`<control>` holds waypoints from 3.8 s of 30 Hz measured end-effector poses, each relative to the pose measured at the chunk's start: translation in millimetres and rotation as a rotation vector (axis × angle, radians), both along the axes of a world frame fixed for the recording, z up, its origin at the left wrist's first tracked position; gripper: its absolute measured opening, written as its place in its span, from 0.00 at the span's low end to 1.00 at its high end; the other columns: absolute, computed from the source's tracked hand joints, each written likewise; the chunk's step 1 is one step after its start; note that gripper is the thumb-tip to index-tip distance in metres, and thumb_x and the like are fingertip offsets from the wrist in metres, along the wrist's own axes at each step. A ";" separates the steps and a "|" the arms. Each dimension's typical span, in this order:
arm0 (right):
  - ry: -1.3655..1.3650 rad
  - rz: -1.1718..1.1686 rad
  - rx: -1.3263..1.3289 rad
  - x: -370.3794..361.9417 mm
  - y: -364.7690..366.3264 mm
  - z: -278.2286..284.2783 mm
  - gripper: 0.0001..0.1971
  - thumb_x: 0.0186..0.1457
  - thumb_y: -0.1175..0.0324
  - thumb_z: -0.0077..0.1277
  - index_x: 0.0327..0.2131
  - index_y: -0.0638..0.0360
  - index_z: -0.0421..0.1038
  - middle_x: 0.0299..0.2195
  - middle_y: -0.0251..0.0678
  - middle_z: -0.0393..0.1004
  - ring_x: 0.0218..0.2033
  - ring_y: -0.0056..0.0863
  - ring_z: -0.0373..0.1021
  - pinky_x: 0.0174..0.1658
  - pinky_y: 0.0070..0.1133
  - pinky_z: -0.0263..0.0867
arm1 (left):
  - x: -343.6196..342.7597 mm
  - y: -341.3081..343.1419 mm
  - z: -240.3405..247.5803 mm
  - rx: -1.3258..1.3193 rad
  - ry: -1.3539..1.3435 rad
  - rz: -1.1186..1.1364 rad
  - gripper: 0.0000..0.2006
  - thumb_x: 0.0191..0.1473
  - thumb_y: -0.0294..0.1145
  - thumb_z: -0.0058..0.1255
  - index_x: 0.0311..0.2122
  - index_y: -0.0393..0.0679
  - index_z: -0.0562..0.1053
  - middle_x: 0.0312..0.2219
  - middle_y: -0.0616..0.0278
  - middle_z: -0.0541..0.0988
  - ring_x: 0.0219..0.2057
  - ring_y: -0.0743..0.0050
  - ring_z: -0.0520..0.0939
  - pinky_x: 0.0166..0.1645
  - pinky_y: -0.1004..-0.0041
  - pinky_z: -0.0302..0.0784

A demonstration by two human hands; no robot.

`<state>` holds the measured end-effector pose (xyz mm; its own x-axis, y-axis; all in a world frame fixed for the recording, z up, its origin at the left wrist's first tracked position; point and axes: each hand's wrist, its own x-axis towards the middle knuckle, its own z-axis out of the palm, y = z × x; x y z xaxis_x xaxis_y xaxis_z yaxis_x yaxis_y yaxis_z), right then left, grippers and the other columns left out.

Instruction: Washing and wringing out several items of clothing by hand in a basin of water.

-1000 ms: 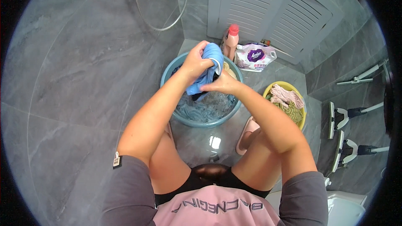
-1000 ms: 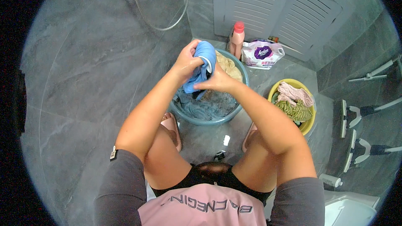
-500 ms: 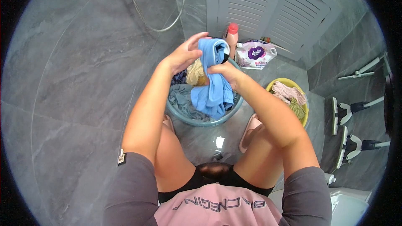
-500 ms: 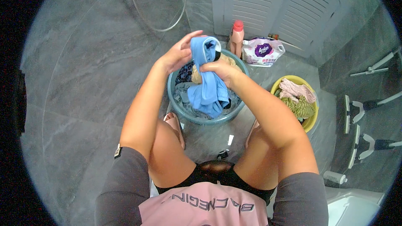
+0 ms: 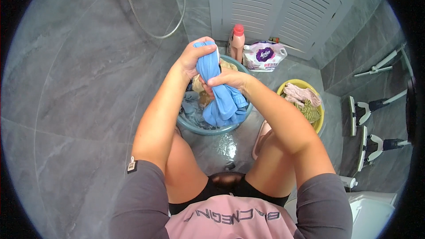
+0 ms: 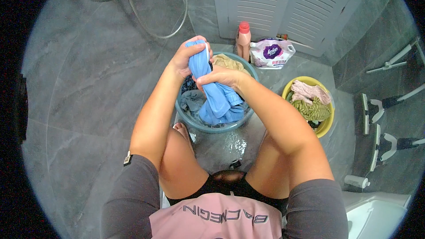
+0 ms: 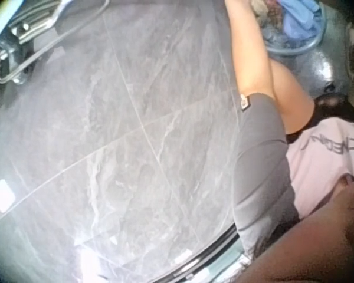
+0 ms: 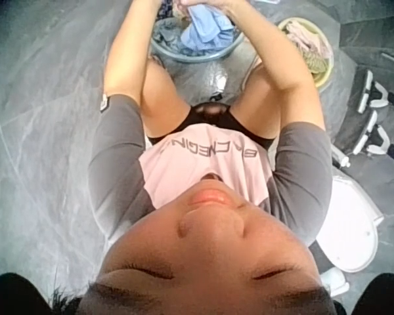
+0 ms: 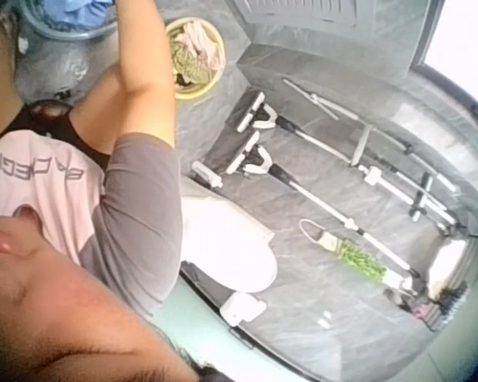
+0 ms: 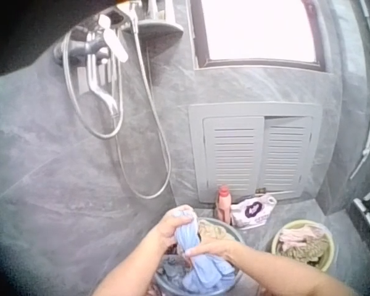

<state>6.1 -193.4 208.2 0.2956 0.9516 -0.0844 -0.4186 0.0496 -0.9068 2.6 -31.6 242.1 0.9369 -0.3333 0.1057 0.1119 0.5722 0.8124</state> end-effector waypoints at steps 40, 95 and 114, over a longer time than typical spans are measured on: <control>-0.003 -0.799 0.011 0.9 32.7 -8.4 0.21 0.40 0.67 0.58 0.39 0.67 0.69 0.34 0.38 0.73 0.34 0.27 0.71 0.38 0.22 0.67 | -10.0 9.8 -37.3 0.689 -0.077 0.129 0.39 0.44 0.41 0.58 0.58 0.41 0.52 0.50 0.57 0.66 0.49 0.68 0.68 0.53 0.70 0.64; -0.076 -0.155 -0.210 29.1 -5.2 -10.0 0.33 0.49 0.59 0.56 0.53 0.67 0.54 0.47 0.40 0.65 0.47 0.28 0.65 0.50 0.25 0.62 | -22.9 -20.0 -24.9 0.423 0.023 0.458 0.19 0.38 0.24 0.53 0.41 0.35 0.71 0.36 0.60 0.76 0.36 0.71 0.77 0.42 0.74 0.72; -0.641 -0.670 -0.310 -10.3 45.0 -104.5 0.15 0.45 0.68 0.52 0.39 0.61 0.70 0.35 0.40 0.74 0.35 0.34 0.70 0.39 0.30 0.64 | -6.2 -39.2 -86.8 0.611 0.175 0.844 0.16 0.33 0.29 0.55 0.32 0.33 0.74 0.28 0.51 0.79 0.32 0.64 0.80 0.37 0.71 0.73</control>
<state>-4.2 -148.5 103.8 0.8439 0.5328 0.0628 0.1863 -0.1813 -0.9656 -3.6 -70.7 155.3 0.8757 0.4825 -0.0194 0.0121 0.0182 0.9998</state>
